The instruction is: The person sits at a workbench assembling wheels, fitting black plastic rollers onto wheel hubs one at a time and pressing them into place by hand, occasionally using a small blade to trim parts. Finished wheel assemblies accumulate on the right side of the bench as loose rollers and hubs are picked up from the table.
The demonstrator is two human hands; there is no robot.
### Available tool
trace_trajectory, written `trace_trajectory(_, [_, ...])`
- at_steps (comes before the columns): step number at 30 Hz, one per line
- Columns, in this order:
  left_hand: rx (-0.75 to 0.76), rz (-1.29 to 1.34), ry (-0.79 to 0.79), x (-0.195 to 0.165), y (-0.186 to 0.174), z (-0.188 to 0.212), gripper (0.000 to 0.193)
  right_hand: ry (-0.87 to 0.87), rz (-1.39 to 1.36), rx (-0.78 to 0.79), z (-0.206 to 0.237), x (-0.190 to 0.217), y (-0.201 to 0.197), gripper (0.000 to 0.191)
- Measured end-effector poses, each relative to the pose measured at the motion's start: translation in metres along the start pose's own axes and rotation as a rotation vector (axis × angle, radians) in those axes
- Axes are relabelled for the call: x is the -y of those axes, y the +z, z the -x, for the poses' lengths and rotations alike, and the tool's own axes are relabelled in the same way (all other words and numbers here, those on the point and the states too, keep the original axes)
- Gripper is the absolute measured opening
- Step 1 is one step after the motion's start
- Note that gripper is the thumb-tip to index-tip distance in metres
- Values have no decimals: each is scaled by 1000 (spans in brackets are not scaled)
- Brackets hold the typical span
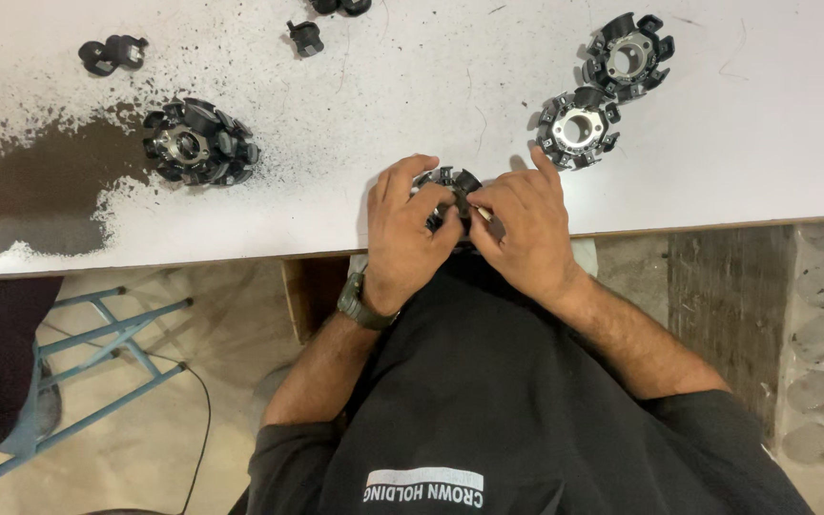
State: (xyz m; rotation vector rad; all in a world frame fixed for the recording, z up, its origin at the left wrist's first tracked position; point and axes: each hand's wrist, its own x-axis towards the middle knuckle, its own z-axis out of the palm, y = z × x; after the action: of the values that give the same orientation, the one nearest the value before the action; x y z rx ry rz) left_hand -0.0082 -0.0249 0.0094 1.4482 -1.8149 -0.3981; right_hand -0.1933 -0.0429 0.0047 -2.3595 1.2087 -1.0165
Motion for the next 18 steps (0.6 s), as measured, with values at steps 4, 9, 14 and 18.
trace_trajectory(4, [-10,64,-15,-6,5,0,14,47,-58,62,-6,-1,-6,20])
trace_trajectory(9, [-51,18,-39,-3,15,-2,11,60,-69,70,-8,-1,-9,18])
trace_trajectory(14, [-96,-8,-33,3,22,1,14,66,-112,34,-5,0,-7,18])
trace_trajectory(18, [-121,-3,-9,5,24,4,17,33,-117,7,-2,2,-6,20])
